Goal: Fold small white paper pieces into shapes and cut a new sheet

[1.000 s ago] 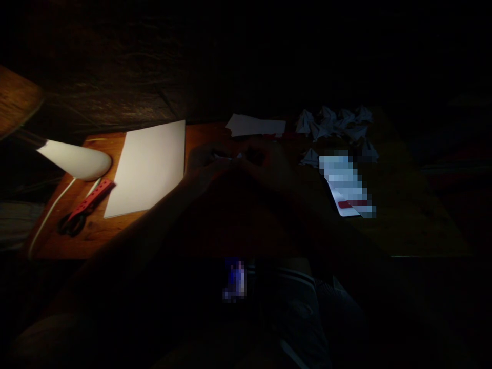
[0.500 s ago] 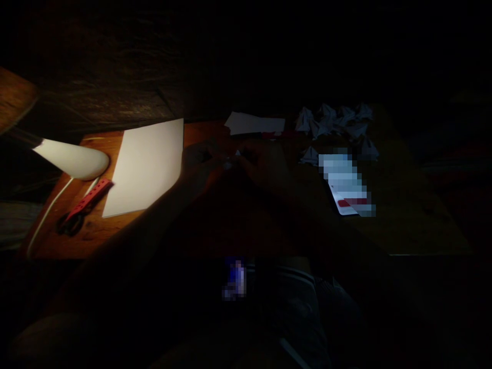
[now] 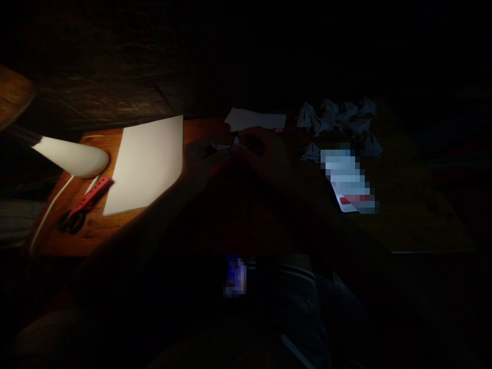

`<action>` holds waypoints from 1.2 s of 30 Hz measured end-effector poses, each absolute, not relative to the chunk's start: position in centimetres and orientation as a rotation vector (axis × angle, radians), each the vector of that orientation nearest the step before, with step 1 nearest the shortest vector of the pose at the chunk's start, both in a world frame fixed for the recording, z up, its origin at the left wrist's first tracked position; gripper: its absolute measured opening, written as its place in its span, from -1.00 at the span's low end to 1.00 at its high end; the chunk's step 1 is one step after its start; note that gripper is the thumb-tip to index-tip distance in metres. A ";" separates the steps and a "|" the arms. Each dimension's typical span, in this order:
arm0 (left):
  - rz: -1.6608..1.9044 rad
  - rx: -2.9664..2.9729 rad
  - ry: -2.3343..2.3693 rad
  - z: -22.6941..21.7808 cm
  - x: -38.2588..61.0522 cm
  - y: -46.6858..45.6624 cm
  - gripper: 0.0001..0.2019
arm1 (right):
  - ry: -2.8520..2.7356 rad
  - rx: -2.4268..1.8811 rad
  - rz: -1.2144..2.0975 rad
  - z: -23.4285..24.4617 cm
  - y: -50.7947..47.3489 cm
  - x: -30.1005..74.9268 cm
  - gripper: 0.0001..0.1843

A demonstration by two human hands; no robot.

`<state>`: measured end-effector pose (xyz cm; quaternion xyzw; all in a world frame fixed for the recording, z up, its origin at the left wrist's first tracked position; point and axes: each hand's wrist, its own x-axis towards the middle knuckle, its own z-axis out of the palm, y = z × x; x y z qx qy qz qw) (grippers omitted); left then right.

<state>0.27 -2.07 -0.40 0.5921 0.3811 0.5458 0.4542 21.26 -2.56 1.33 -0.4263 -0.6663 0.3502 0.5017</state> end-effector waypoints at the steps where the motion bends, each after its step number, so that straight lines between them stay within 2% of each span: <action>1: 1.351 1.456 0.927 -0.5 0.3 -2.0 -0.55 | -1.615 -1.041 0.881 1.3 -2.5 21.3 -0.53; 14: 1.343 1.462 0.940 -1.0 0.2 -1.5 -0.44 | -1.592 -1.021 0.905 1.8 -2.7 21.6 -0.57; 19: 1.377 1.440 0.945 -1.1 0.2 -1.5 -0.49 | -1.538 -0.954 0.968 1.5 -2.2 21.5 -0.42; 23: 1.403 1.442 0.936 -1.6 0.1 -1.0 -0.49 | -1.534 -1.005 1.040 1.0 -2.2 21.3 -0.44; 28: 1.394 1.371 0.954 -1.8 -0.2 -0.8 -0.46 | -1.509 -1.047 1.113 0.5 -2.4 21.5 -0.30; 36: 1.375 1.229 0.990 -1.1 -0.2 -1.1 -0.45 | -1.379 -1.049 1.227 1.6 -2.8 21.0 -0.35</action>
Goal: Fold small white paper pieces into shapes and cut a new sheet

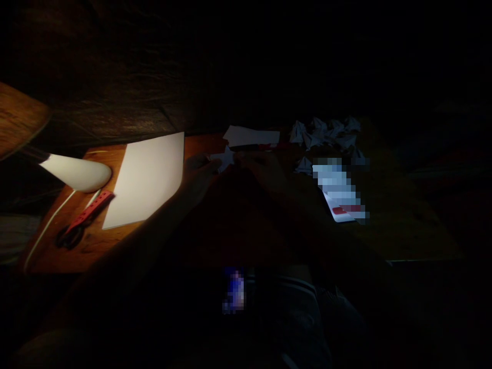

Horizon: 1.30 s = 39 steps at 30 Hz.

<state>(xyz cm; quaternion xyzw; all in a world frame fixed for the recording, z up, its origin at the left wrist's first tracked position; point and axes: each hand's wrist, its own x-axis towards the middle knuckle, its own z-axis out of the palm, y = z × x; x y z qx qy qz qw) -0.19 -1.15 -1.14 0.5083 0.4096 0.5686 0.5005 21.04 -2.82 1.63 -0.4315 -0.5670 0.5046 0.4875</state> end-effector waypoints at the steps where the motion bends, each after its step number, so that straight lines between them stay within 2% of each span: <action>1: 1.380 1.221 1.000 -1.0 -0.2 -1.2 -0.46 | -1.374 -1.050 1.248 2.0 -3.0 21.0 -0.34; 11: 1.296 1.244 0.965 -0.9 0.2 -1.7 -0.51 | -1.511 -1.120 1.119 2.9 -3.0 21.3 -0.36; 18: 1.245 1.195 0.961 -1.3 -0.2 -1.3 -0.63 | -1.576 -1.131 1.007 2.3 -2.4 22.0 -0.61; 26: 1.302 1.109 0.957 -0.8 -0.3 -1.4 -0.56 | -1.526 -1.038 1.177 2.0 -2.7 20.8 -0.46; 29: 1.240 1.137 0.990 -0.8 0.0 -1.6 -0.55 | -1.514 -1.092 1.141 1.6 -2.4 20.8 -0.48; 34: 1.210 1.115 0.889 -0.5 0.2 -1.8 -0.65 | -1.419 -1.142 1.210 1.3 -1.5 21.6 -0.57; 39: 1.249 1.083 0.883 -0.5 0.0 -1.5 -0.69 | -1.483 -1.130 1.149 1.5 -1.0 22.2 -0.51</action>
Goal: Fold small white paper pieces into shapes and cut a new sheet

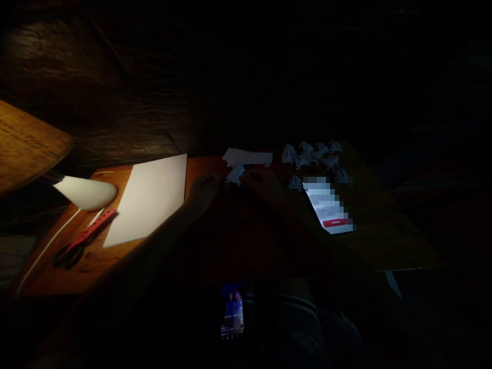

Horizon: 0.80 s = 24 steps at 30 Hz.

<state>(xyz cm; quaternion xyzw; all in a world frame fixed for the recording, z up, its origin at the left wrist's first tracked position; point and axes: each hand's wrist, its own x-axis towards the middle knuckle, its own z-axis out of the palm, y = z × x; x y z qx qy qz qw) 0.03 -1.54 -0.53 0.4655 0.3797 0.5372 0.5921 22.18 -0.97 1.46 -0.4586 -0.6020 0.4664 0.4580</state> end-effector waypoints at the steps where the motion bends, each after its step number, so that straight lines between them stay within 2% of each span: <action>1: 1.250 1.108 0.886 -0.6 0.1 -1.5 -0.69 | -1.502 -1.126 1.128 1.5 -1.0 22.1 -0.49; 7: 1.289 1.350 0.879 0.0 0.5 -2.1 -0.60 | -1.607 -1.110 1.041 1.1 -1.3 21.7 -0.41; 13: 1.351 1.511 0.912 -0.1 0.4 -2.3 -0.65 | -1.522 -1.047 1.010 0.8 -1.4 21.6 -0.61; 20: 1.201 1.767 1.008 -0.8 -0.2 -2.2 -0.71 | -1.597 -0.992 0.953 0.7 -0.9 22.3 -0.76; 24: 1.243 1.705 1.060 -0.7 -0.2 -2.2 -0.78 | -1.827 -1.006 0.851 1.3 -1.7 22.7 -0.71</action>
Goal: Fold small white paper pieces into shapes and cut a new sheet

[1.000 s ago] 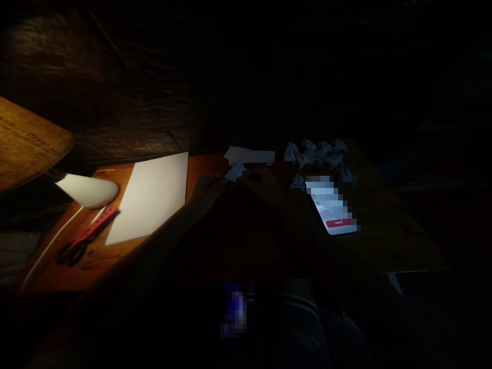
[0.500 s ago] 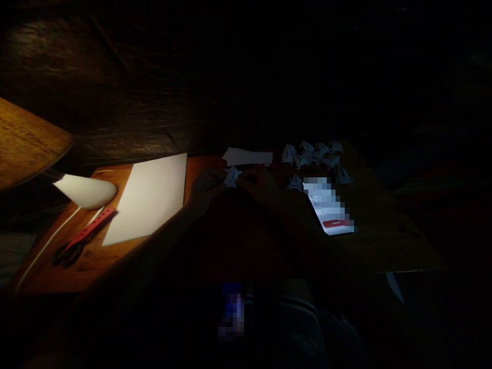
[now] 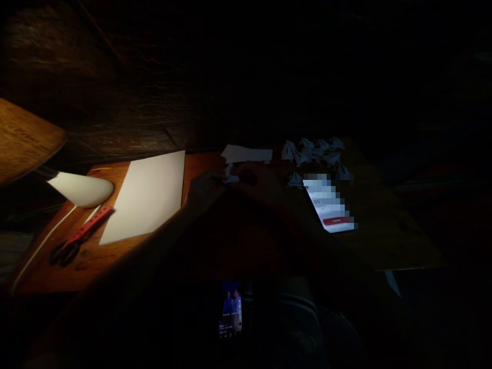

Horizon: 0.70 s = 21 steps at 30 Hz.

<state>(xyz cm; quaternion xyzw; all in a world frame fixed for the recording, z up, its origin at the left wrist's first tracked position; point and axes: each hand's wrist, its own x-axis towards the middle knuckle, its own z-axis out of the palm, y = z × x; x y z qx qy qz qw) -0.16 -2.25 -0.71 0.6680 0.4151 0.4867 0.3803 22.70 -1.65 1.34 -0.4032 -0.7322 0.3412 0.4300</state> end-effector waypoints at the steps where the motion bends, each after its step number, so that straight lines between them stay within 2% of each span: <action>1: 1.250 1.685 1.070 -0.7 -0.1 -2.3 -0.79 | -1.917 -1.043 0.772 1.6 -2.0 22.8 -0.63; 3: 1.261 1.661 1.075 -0.5 0.1 -2.4 -0.79 | -2.069 -1.145 0.575 2.2 -2.6 22.7 -0.55; 7: 1.268 1.747 1.104 -0.3 0.1 -2.5 -0.84 | -2.187 -1.302 0.311 3.0 -3.3 22.2 -0.65; 12: 1.203 2.159 1.148 0.3 -0.8 -2.5 -0.90 | -2.301 -1.371 0.221 3.0 -3.2 21.7 -0.64; 21: 1.012 2.559 1.052 0.5 -2.0 -2.1 -0.87 | -2.490 -1.359 0.064 3.6 -3.7 21.6 -0.62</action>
